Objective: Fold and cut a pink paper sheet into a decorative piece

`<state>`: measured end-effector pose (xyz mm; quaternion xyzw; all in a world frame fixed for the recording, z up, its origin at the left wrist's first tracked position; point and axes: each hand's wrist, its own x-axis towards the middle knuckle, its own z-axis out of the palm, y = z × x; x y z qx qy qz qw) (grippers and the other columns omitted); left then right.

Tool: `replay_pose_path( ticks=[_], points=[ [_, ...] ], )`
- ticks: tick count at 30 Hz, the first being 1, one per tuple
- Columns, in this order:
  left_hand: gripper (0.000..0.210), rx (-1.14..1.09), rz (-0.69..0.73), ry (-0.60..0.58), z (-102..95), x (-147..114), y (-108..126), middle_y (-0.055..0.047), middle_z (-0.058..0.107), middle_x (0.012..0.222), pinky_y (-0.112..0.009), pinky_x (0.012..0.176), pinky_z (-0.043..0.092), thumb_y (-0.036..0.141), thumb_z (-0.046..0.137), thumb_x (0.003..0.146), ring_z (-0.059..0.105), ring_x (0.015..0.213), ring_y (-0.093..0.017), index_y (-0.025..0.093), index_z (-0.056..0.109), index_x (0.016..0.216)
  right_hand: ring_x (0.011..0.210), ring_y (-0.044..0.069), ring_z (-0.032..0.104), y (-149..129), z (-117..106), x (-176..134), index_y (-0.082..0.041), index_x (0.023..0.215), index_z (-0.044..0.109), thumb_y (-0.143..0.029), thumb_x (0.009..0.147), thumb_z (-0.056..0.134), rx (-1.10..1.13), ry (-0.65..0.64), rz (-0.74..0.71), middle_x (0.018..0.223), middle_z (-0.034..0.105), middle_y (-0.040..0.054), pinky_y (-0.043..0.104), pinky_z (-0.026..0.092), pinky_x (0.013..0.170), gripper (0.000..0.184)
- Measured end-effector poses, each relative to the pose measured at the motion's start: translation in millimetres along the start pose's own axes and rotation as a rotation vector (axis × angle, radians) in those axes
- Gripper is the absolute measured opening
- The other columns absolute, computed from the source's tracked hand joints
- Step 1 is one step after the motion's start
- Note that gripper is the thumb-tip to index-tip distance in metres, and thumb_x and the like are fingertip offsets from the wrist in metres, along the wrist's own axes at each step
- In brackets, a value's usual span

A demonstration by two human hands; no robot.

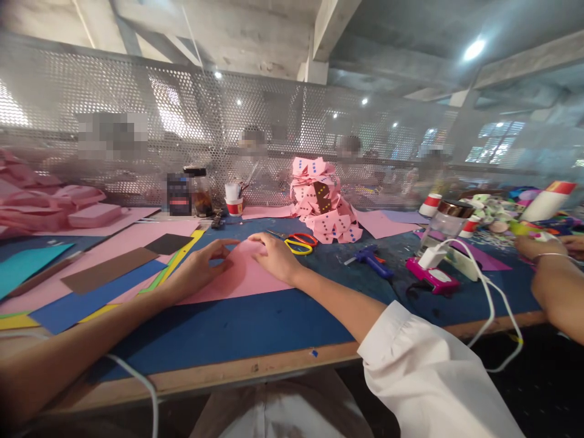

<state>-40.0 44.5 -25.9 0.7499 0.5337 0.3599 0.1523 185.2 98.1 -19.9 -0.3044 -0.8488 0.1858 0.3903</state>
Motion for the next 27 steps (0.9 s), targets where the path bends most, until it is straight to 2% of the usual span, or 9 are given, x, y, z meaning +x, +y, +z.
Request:
replay_pose_path(
  ticks=[3,6,10,12,14,16,21,24,27],
  points=[
    [0.056,-0.095,-0.023,-0.024,-5.4,0.7,0.7,-0.002,0.072,0.095,-0.036,0.092,0.05,0.051,0.06,0.087,0.068,0.1,-0.025,0.024,0.056,0.137,0.117,0.02,0.064,-1.7,-7.6,3.0,-0.022,0.121,0.061,-0.013,0.086,0.064,0.023,0.06,0.039,0.126,0.068,0.0062,0.035,0.048,0.103,0.036],
    [0.062,-0.177,-0.082,-0.033,-12.6,2.1,0.8,-0.004,0.074,0.095,-0.036,0.084,0.053,0.061,0.062,0.086,0.069,0.095,-0.027,0.023,0.06,0.134,0.107,0.021,0.066,-2.3,-17.2,6.1,-0.021,0.125,0.058,-0.017,0.086,0.064,-0.006,0.132,0.041,0.116,0.07,0.0065,0.036,0.051,0.098,0.039],
    [0.062,-0.374,-0.16,-0.065,-25.7,6.3,-1.1,-0.006,0.076,0.096,-0.037,0.091,0.053,0.07,0.047,0.093,0.071,0.097,-0.027,0.02,0.067,0.125,0.101,0.019,0.067,-8.8,-30.1,8.4,-0.02,0.135,0.05,-0.015,0.088,0.057,0.036,0.166,-0.039,0.104,0.069,0.0044,0.036,0.051,0.099,0.048],
    [0.066,-0.544,-0.205,-0.089,-32.4,9.6,-4.8,-0.008,0.077,0.092,-0.04,0.094,0.053,0.071,0.043,0.094,0.072,0.096,-0.027,0.018,0.068,0.123,0.105,0.019,0.066,-16.1,-36.6,8.8,-0.021,0.128,0.054,-0.014,0.089,0.055,0.077,0.185,-0.099,0.108,0.069,0.005,0.035,0.05,0.101,0.04],
    [0.064,-0.614,-0.231,-0.083,-37.6,12.7,-9.8,-0.009,0.077,0.096,-0.041,0.097,0.052,0.071,0.046,0.092,0.071,0.101,-0.028,0.018,0.069,0.119,0.102,0.019,0.066,-25.7,-44.4,8.7,-0.021,0.105,0.062,-0.014,0.087,0.057,0.1,0.204,-0.138,0.105,0.07,0.0047,0.035,0.05,0.099,0.02],
    [0.058,-0.607,-0.24,-0.07,-40.3,14.5,-14.0,-0.01,0.077,0.109,-0.043,0.102,0.05,0.069,0.056,0.089,0.069,0.111,-0.029,0.02,0.07,0.117,0.101,0.018,0.066,-36.8,-54.0,8.1,-0.021,0.09,0.063,-0.013,0.087,0.057,0.134,0.153,-0.197,0.099,0.071,0.0036,0.037,0.05,0.1,0.01],
    [0.056,-0.584,-0.231,-0.062,-38.5,12.2,-11.4,-0.012,0.071,0.127,-0.044,0.106,0.049,0.061,0.074,0.079,0.063,0.123,-0.031,0.022,0.071,0.118,0.121,0.021,0.059,-60.6,-77.0,4.1,-0.023,0.081,0.062,-0.018,0.086,0.064,0.246,0.057,-0.203,0.116,0.07,0.0029,0.044,0.043,0.109,0.007],
    [0.055,-0.592,-0.203,-0.058,-37.9,10.0,-5.4,-0.011,0.064,0.139,-0.043,0.108,0.047,0.059,0.072,0.083,0.058,0.13,-0.03,0.024,0.067,0.125,0.112,0.021,0.062,-66.4,-81.3,1.8,-0.022,0.076,0.062,-0.028,0.086,0.068,0.497,-0.034,-0.142,0.133,0.064,0.0034,0.04,0.052,0.096,0.013],
    [0.055,-0.609,-0.196,-0.066,-38.8,8.5,-0.7,-0.009,0.06,0.144,-0.041,0.109,0.047,0.059,0.068,0.086,0.056,0.133,-0.029,0.027,0.064,0.13,0.11,0.023,0.063,-67.3,-78.7,0.5,-0.021,0.071,0.06,-0.037,0.081,0.076,0.69,-0.09,-0.06,0.142,0.06,0.0043,0.038,0.056,0.087,0.024]
  ],
)
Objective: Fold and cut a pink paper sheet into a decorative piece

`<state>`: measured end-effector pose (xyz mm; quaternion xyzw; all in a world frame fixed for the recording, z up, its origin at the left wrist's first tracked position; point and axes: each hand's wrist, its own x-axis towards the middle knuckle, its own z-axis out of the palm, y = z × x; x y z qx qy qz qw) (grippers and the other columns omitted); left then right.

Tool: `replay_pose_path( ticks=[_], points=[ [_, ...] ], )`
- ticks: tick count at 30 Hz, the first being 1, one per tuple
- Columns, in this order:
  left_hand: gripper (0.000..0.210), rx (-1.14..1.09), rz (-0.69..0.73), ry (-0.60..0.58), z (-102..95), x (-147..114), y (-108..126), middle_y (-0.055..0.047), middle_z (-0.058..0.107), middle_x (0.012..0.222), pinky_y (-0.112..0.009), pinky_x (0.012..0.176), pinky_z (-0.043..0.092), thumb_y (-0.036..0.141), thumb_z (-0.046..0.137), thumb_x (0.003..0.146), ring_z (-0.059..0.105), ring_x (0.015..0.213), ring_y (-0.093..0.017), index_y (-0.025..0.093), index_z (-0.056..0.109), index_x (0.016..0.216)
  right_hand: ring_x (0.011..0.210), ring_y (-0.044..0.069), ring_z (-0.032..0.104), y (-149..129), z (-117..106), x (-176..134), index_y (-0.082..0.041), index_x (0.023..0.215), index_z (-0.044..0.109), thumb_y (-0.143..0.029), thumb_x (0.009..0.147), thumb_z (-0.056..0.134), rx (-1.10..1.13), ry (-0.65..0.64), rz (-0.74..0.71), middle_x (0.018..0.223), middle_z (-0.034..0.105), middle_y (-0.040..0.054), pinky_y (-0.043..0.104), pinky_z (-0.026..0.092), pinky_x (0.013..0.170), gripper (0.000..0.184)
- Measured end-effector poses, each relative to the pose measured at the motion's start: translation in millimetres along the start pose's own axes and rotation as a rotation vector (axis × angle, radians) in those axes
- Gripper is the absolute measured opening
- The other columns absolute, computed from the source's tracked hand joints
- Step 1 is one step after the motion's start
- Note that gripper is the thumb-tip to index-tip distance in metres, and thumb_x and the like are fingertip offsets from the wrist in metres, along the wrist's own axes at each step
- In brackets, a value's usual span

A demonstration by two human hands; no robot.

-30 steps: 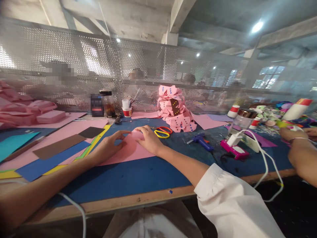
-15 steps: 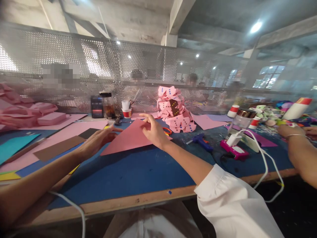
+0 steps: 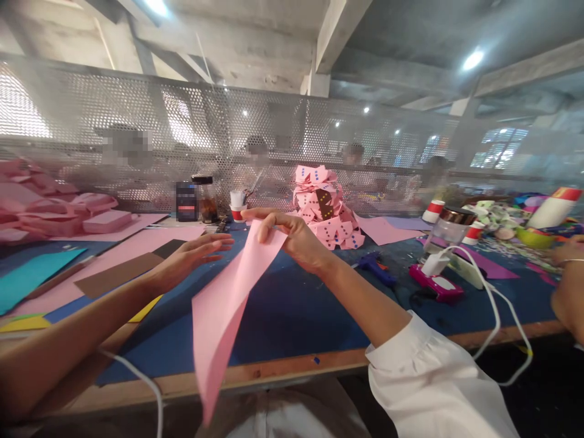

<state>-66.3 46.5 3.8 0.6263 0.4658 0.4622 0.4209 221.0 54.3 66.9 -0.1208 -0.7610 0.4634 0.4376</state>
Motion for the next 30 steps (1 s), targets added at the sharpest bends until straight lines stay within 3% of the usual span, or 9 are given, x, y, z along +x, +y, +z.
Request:
replay_pose_path(
  ticks=[7,12,17,21,25,28,30],
  points=[
    [0.055,-0.106,-0.072,-0.176,13.6,-6.3,6.2,-0.011,0.063,0.14,-0.041,0.107,0.05,0.049,0.073,0.085,0.06,0.129,-0.029,0.025,0.062,0.133,0.123,0.027,0.059,5.3,4.7,-1.9,-0.021,0.069,0.063,-0.037,0.079,0.081,0.226,-0.155,0.068,0.138,0.062,0.0048,0.043,0.056,0.092,0.026],
    [0.05,-0.18,-0.117,-0.137,16.0,-3.6,0.3,-0.008,0.076,0.108,-0.039,0.09,0.056,0.037,0.081,0.078,0.072,0.099,-0.024,0.023,0.065,0.123,0.118,0.025,0.062,9.7,-1.4,-1.6,-0.019,0.069,0.064,-0.035,0.078,0.081,0.214,-0.225,0.152,0.138,0.062,0.0067,0.039,0.057,0.089,0.026],
    [0.047,-0.186,-0.115,-0.103,13.1,-3.3,-1.4,-0.004,0.076,0.104,-0.034,0.08,0.057,0.033,0.08,0.076,0.072,0.088,-0.021,0.024,0.066,0.119,0.122,0.024,0.061,22.3,-24.7,3.4,-0.019,0.075,0.067,-0.029,0.088,0.065,0.029,-0.252,0.209,0.132,0.067,0.0075,0.041,0.052,0.098,0.017],
    [0.05,-0.17,-0.13,-0.103,17.8,-6.1,2.8,-0.005,0.076,0.104,-0.032,0.072,0.057,0.034,0.077,0.077,0.073,0.082,-0.021,0.025,0.064,0.125,0.107,0.02,0.068,35.1,-40.2,9.5,-0.018,0.087,0.073,-0.028,0.094,0.048,-0.092,-0.195,0.255,0.107,0.076,0.0086,0.04,0.048,0.103,0.027],
    [0.052,-0.146,-0.127,-0.092,25.7,-5.7,0.5,-0.003,0.076,0.097,-0.03,0.067,0.055,0.036,0.077,0.077,0.072,0.078,-0.02,0.025,0.063,0.125,0.099,0.02,0.07,38.0,-33.3,11.5,-0.016,0.094,0.072,-0.049,0.097,0.051,-0.241,-0.143,0.267,0.099,0.076,0.0098,0.036,0.05,0.097,0.039],
    [0.052,-0.124,-0.115,-0.082,32.0,-4.1,-3.3,-0.004,0.076,0.098,-0.029,0.069,0.054,0.039,0.08,0.076,0.072,0.081,-0.02,0.023,0.064,0.123,0.1,0.019,0.066,35.7,-19.3,8.6,-0.018,0.106,0.07,-0.054,0.091,0.062,-0.459,-0.123,0.206,0.109,0.073,0.0081,0.032,0.05,0.09,0.04],
    [0.054,-0.111,-0.119,-0.08,36.6,-3.6,-3.1,-0.005,0.076,0.099,-0.03,0.07,0.054,0.04,0.082,0.074,0.072,0.082,-0.021,0.022,0.064,0.122,0.093,0.018,0.066,35.4,-12.2,6.1,-0.018,0.102,0.07,-0.054,0.088,0.065,-0.563,-0.117,0.225,0.102,0.074,0.0059,0.03,0.049,0.082,0.038]
  ],
)
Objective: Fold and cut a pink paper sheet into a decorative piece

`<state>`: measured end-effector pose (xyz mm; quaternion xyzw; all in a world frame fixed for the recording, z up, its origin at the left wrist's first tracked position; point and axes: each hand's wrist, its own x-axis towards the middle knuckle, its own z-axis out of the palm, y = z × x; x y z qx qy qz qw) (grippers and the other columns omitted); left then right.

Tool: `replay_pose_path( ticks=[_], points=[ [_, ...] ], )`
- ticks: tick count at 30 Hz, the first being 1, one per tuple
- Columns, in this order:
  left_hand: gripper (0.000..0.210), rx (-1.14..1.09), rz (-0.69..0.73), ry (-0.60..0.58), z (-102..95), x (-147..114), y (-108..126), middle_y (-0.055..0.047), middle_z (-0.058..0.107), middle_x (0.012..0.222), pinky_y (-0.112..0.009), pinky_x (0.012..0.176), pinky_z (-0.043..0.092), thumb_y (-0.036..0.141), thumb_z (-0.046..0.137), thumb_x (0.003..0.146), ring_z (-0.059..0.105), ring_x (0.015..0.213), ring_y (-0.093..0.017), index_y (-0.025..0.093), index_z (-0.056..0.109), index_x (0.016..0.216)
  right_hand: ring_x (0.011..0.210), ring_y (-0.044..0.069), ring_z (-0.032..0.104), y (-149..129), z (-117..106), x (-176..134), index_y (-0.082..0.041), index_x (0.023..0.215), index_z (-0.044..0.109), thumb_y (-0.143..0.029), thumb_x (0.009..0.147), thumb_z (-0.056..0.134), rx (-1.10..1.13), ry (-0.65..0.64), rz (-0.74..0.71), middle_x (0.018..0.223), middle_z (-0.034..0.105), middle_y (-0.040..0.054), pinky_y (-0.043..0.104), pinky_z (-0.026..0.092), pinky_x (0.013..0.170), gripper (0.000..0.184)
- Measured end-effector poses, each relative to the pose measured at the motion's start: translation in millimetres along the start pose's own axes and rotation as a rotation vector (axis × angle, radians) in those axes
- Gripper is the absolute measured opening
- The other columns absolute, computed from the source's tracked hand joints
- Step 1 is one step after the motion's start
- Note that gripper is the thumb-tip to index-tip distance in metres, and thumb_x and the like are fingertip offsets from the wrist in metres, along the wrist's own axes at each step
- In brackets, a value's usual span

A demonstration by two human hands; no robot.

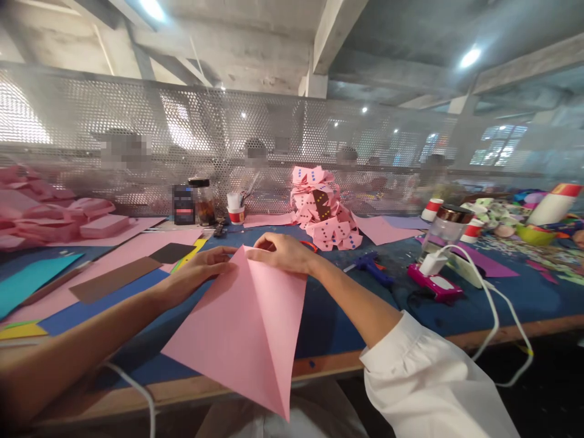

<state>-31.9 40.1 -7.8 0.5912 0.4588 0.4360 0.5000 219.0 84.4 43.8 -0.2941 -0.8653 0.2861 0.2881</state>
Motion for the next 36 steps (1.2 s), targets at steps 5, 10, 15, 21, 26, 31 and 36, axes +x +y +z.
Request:
replay_pose_path(
  ticks=[5,10,15,21,26,31,36],
  points=[
    [0.051,-0.002,-0.054,0.001,13.7,4.1,11.4,-0.006,0.077,0.096,-0.032,0.067,0.054,0.045,0.081,0.074,0.072,0.077,-0.022,0.02,0.067,0.115,0.077,0.015,0.061,6.1,1.6,0.9,-0.016,0.083,0.069,-0.045,0.088,0.064,-0.094,-0.025,0.027,0.083,0.07,0.0027,0.027,0.043,0.07,0.03],
    [0.039,-0.053,-0.132,0.01,23.5,17.4,24.7,-0.005,0.074,0.082,-0.027,0.057,0.049,0.041,0.083,0.069,0.068,0.067,-0.018,0.016,0.07,0.096,0.076,0.014,0.059,12.7,-8.8,2.6,-0.015,0.086,0.068,-0.043,0.087,0.063,0.11,-0.119,0.021,0.084,0.068,0.0016,0.025,0.043,0.068,0.029],
    [0.036,-0.107,-0.129,0.053,30.0,20.3,23.5,-0.001,0.07,0.073,-0.025,0.056,0.048,0.041,0.084,0.067,0.064,0.06,-0.014,0.017,0.066,0.085,0.083,0.015,0.063,18.9,-10.7,3.3,-0.015,0.093,0.068,-0.026,0.085,0.063,0.111,-0.125,0.099,0.094,0.072,0.0041,0.025,0.047,0.075,0.015],
    [0.038,-0.084,-0.141,0.04,38.9,13.2,16.2,0.0,0.068,0.07,-0.022,0.051,0.043,0.045,0.084,0.068,0.059,0.055,-0.012,0.017,0.064,0.085,0.089,0.019,0.067,27.8,5.3,7.9,-0.017,0.103,0.069,-0.033,0.086,0.067,0.005,-0.048,0.128,0.102,0.074,0.0083,0.028,0.048,0.075,0.023],
    [0.038,-0.034,-0.117,0.017,45.3,9.6,15.9,0.001,0.067,0.069,-0.022,0.05,0.04,0.049,0.081,0.07,0.057,0.055,-0.012,0.017,0.062,0.082,0.083,0.017,0.066,32.5,17.9,8.7,-0.018,0.088,0.07,-0.043,0.089,0.066,-0.029,0.012,0.091,0.094,0.075,0.0063,0.027,0.046,0.071,0.026],
    [0.039,0.048,-0.085,0.032,46.4,9.5,10.8,0.004,0.059,0.061,-0.022,0.048,0.034,0.054,0.074,0.074,0.049,0.049,-0.01,0.018,0.059,0.077,0.083,0.016,0.066,33.6,22.5,9.0,-0.016,0.09,0.07,-0.039,0.089,0.066,0.035,0.008,0.084,0.092,0.075,0.0055,0.026,0.046,0.072,0.023],
    [0.035,0.171,0.014,0.028,45.6,13.3,3.4,0.005,0.053,0.061,-0.022,0.052,0.031,0.049,0.072,0.075,0.044,0.055,-0.009,0.017,0.059,0.07,0.082,0.015,0.066,34.5,31.3,11.1,-0.017,0.091,0.071,-0.03,0.088,0.065,-0.027,0.091,0.055,0.089,0.074,0.0037,0.025,0.046,0.073,0.014]
  ],
)
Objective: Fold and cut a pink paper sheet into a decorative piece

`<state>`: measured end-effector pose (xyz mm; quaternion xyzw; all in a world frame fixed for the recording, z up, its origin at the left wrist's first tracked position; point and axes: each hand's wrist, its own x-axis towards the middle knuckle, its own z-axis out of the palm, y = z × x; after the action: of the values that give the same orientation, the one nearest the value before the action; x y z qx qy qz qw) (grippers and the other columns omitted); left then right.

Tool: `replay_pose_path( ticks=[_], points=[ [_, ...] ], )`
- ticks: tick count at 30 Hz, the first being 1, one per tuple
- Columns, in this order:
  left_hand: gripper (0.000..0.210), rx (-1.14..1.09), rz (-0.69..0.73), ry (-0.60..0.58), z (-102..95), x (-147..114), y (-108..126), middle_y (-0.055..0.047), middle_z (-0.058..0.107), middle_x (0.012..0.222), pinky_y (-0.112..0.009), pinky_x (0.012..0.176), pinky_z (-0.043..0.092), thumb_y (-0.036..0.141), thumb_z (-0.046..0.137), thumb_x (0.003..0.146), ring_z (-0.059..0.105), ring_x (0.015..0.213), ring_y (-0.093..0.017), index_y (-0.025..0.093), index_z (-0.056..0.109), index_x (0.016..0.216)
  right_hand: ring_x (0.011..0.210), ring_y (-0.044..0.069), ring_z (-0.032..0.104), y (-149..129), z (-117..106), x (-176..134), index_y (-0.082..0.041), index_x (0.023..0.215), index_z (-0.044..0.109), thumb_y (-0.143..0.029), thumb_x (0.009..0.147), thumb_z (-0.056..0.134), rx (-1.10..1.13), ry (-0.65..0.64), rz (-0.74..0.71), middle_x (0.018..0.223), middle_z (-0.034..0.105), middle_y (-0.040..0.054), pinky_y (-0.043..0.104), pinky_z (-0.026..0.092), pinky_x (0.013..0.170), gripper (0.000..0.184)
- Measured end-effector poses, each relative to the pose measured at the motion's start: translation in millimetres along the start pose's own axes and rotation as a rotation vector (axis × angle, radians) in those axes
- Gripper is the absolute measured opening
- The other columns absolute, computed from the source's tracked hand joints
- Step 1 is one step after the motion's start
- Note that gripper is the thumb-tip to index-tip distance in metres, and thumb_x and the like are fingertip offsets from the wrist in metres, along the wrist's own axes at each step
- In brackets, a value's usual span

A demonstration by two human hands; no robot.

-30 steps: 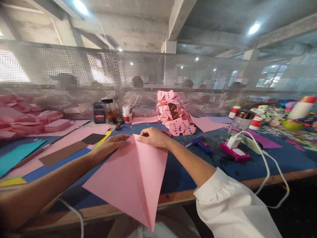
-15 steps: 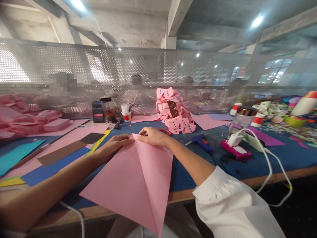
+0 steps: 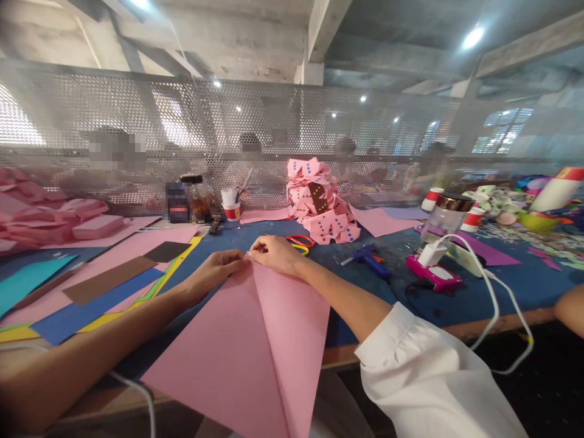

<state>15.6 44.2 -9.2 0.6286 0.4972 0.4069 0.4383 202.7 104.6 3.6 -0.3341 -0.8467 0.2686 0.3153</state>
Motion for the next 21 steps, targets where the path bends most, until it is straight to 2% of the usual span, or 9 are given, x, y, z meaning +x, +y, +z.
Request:
replay_pose_path(
  ticks=[8,21],
  points=[
    [0.032,0.149,0.128,0.062,-2.4,3.5,-6.4,0.001,0.06,0.073,-0.026,0.066,0.038,0.048,0.064,0.079,0.052,0.07,-0.014,0.016,0.065,0.079,0.076,0.013,0.064,-1.5,4.7,-1.4,-0.018,0.082,0.071,-0.021,0.085,0.065,-0.051,0.066,-0.065,0.081,0.072,0.0011,0.025,0.045,0.072,0.008],
    [0.024,0.355,0.205,0.109,-3.9,1.4,-11.9,-0.001,0.068,0.079,-0.028,0.068,0.042,0.039,0.057,0.085,0.058,0.073,-0.017,0.018,0.069,0.086,0.075,0.013,0.065,-1.4,7.3,-4.6,-0.018,0.082,0.068,-0.017,0.08,0.063,-0.08,0.067,-0.08,0.08,0.072,0.0002,0.024,0.046,0.071,0.005]
  ],
)
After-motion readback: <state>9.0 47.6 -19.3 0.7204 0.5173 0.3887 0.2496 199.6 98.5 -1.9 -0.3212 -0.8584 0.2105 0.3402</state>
